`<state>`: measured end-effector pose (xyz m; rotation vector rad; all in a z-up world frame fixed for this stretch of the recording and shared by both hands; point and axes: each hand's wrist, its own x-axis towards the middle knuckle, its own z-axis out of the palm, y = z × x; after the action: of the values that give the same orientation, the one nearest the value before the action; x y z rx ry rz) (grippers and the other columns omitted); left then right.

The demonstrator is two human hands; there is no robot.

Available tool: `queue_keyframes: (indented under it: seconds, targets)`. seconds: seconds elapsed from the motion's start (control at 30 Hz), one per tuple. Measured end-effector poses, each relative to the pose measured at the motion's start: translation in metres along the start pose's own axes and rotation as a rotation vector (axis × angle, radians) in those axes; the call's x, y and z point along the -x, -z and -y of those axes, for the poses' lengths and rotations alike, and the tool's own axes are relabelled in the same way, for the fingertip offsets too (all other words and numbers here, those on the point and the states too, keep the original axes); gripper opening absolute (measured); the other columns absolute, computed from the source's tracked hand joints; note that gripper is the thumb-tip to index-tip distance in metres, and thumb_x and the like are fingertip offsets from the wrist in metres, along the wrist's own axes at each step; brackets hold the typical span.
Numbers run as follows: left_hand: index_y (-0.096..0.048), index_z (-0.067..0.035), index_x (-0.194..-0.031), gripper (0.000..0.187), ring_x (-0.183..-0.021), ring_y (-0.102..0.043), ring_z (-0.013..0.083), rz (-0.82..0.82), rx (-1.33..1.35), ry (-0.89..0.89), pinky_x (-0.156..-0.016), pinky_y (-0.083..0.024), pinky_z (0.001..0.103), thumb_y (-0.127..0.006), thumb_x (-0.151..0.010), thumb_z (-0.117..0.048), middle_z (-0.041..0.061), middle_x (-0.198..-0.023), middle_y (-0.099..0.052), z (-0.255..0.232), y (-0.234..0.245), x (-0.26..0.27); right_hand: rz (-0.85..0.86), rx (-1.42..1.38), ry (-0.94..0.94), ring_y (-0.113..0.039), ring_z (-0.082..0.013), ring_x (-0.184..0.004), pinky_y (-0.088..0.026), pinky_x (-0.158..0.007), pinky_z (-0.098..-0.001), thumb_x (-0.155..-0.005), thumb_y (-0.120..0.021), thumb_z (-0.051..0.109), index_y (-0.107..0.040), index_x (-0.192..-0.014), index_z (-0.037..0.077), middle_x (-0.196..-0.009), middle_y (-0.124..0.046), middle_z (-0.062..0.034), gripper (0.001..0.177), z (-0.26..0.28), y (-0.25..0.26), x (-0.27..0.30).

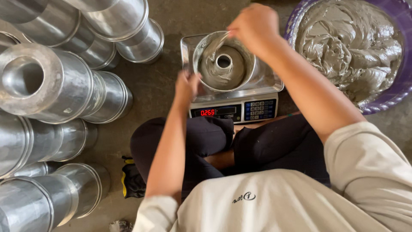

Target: The person scoops a grey paste from a large purple bowl and fills multiple metal cylindrical molds placed on a digital scale. They use a ladle to transfer the paste and a spatula to smooth the surface inside each mold before moving it aside and repeating the process.

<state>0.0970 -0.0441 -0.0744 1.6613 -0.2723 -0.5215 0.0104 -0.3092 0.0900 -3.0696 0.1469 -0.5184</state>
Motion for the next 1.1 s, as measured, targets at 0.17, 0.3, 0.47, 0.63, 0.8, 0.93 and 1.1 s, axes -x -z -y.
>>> queue_keyframes:
  seconds: [0.17, 0.3, 0.47, 0.63, 0.8, 0.93, 1.1]
  targets:
    - [-0.075, -0.002, -0.105, 0.019, -0.087, -0.072, 0.0258, -0.104, -0.622, -0.334, -0.078, -0.058, 0.038, -0.075, -0.091, -0.014, 0.016, -0.093, -0.076, -0.022, 0.0, -0.068, 0.003, 0.213, 0.146, -0.068, -0.0253, -0.1, -0.053, -0.079, -0.041, -0.077, -0.08, 0.044, -0.082, -0.078, 0.019, -0.086, -0.072, -0.0018, 0.024, 0.033, -0.028, -0.027]
    - [-0.067, 0.008, -0.103, 0.027, -0.065, -0.073, 0.0219, 0.041, -0.109, 0.002, -0.059, -0.061, 0.036, -0.072, -0.088, -0.014, 0.016, -0.086, -0.073, -0.018, 0.003, -0.02, 0.021, 0.157, -0.19, -0.068, -0.0315, -0.091, -0.052, -0.073, -0.0446, -0.086, -0.077, 0.033, -0.083, -0.086, 0.028, -0.088, -0.072, -0.0077, 0.008, -0.005, -0.041, -0.001]
    - [-0.065, 0.009, -0.103, 0.032, -0.071, -0.076, 0.0229, 0.267, 0.147, 0.251, -0.066, -0.065, 0.036, -0.074, -0.091, -0.019, 0.018, -0.087, -0.074, -0.014, 0.008, 0.029, 0.109, -0.07, -0.408, -0.066, -0.0306, -0.089, -0.05, -0.072, -0.0457, -0.102, -0.071, 0.036, -0.082, -0.104, 0.027, -0.09, -0.072, -0.0077, 0.014, -0.012, -0.017, 0.043]
    - [-0.072, -0.003, -0.106, 0.029, -0.089, -0.075, 0.0293, 0.05, -0.51, -0.258, -0.078, -0.057, 0.041, -0.078, -0.088, -0.024, 0.015, -0.095, -0.078, -0.032, 0.007, -0.049, 0.009, -0.002, -0.131, -0.064, -0.0271, -0.092, -0.05, -0.074, -0.0422, -0.094, -0.072, 0.036, -0.084, -0.099, 0.028, -0.086, -0.069, -0.0043, 0.014, 0.025, -0.011, 0.027]
    - [-0.067, -0.002, -0.104, 0.023, -0.08, -0.076, 0.0291, -0.039, -0.389, -0.081, -0.067, -0.063, 0.04, -0.071, -0.086, -0.017, 0.017, -0.096, -0.076, -0.035, 0.0, -0.036, 0.039, 0.026, -0.286, -0.066, -0.0285, -0.093, -0.051, -0.072, -0.0419, -0.097, -0.071, 0.035, -0.083, -0.098, 0.025, -0.09, -0.071, -0.0068, 0.017, 0.015, -0.023, 0.024]
    - [-0.055, 0.002, -0.119, 0.029, -0.075, -0.079, 0.0307, 0.171, 0.269, 0.439, -0.065, -0.069, 0.041, -0.061, -0.095, -0.013, 0.023, -0.103, -0.072, -0.042, -0.014, 0.032, 0.024, -0.113, -0.498, -0.068, -0.0294, -0.084, -0.05, -0.068, -0.0433, -0.098, -0.069, 0.028, -0.083, -0.107, 0.025, -0.09, -0.072, -0.0095, 0.017, 0.007, -0.025, 0.071]
    - [-0.033, -0.006, -0.123, 0.039, -0.074, -0.073, 0.0372, 0.109, 0.17, 0.474, -0.063, -0.066, 0.043, -0.06, -0.1, -0.02, 0.021, -0.118, -0.061, -0.077, -0.012, 0.048, -0.122, -0.112, -0.438, -0.067, -0.0292, -0.076, -0.05, -0.064, -0.042, -0.097, -0.074, 0.025, -0.083, -0.112, 0.022, -0.085, -0.069, -0.0126, 0.017, 0.017, -0.014, 0.094]
